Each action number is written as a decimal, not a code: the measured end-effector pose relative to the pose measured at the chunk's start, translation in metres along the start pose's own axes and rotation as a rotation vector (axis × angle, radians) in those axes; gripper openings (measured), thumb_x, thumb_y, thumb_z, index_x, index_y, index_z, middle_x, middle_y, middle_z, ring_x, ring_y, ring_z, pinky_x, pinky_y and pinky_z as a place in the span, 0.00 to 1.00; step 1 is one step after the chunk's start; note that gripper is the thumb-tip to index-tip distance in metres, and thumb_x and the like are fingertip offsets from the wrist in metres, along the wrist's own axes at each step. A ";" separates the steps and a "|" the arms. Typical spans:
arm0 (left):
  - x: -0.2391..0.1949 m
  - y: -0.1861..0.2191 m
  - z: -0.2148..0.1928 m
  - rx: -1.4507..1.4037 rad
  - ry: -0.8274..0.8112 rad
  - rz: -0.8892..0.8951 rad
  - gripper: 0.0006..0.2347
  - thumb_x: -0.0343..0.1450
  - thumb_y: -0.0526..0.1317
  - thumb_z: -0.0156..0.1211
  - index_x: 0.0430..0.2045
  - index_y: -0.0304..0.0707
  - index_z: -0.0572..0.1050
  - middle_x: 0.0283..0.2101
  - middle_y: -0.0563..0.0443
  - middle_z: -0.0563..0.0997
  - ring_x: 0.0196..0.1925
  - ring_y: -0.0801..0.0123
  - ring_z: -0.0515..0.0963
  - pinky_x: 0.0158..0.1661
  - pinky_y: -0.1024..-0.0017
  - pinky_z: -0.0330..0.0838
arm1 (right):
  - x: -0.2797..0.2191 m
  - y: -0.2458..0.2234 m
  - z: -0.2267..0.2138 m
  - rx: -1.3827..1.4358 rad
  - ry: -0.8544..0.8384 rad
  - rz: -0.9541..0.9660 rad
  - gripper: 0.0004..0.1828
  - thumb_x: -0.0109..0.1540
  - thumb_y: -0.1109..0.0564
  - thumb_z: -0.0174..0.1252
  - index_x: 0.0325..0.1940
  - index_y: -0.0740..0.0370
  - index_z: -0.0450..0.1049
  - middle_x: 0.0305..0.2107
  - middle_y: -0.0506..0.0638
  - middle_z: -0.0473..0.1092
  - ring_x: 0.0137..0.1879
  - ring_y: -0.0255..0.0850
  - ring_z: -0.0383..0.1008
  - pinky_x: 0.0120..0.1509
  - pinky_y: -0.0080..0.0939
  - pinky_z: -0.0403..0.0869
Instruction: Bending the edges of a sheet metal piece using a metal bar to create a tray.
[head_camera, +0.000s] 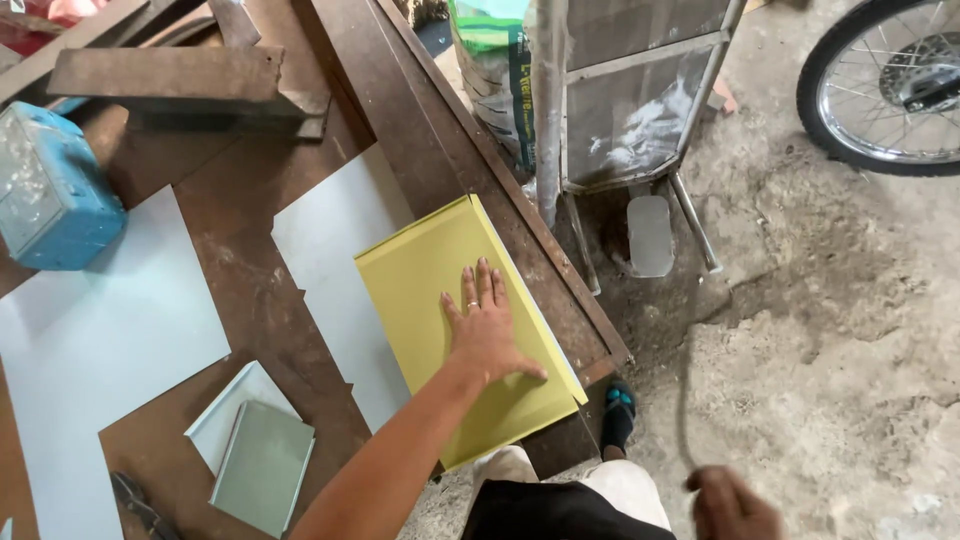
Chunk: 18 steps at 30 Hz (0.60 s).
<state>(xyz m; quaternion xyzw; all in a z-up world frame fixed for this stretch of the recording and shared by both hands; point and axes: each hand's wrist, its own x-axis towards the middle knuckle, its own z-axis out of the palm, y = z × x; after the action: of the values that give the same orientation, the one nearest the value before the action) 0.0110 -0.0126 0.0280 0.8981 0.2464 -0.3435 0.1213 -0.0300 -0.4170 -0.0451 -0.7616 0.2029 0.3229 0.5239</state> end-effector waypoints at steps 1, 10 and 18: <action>0.002 0.000 -0.001 0.001 -0.001 -0.003 0.74 0.45 0.73 0.74 0.72 0.28 0.27 0.76 0.33 0.23 0.78 0.41 0.24 0.68 0.31 0.28 | 0.024 0.027 0.007 0.001 -0.003 0.002 0.21 0.68 0.46 0.53 0.36 0.68 0.76 0.12 0.51 0.60 0.17 0.39 0.54 0.20 0.42 0.51; -0.012 0.004 -0.002 -0.030 -0.009 0.001 0.74 0.44 0.74 0.72 0.72 0.30 0.26 0.77 0.39 0.22 0.78 0.45 0.23 0.70 0.35 0.28 | 0.055 0.020 0.004 -0.277 -0.303 0.306 0.28 0.65 0.40 0.58 0.27 0.70 0.78 0.12 0.51 0.63 0.19 0.41 0.60 0.25 0.46 0.58; -0.011 0.003 -0.001 -0.012 0.025 0.017 0.74 0.44 0.75 0.71 0.73 0.30 0.26 0.77 0.39 0.22 0.78 0.45 0.23 0.70 0.35 0.30 | 0.103 0.037 0.012 -0.189 -0.417 0.251 0.25 0.67 0.42 0.56 0.24 0.64 0.73 0.11 0.46 0.58 0.18 0.36 0.56 0.22 0.40 0.56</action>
<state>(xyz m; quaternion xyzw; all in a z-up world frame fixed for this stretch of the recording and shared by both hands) 0.0055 -0.0185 0.0364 0.9037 0.2422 -0.3298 0.1264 0.0157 -0.4169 -0.1452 -0.6932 0.1523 0.5527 0.4367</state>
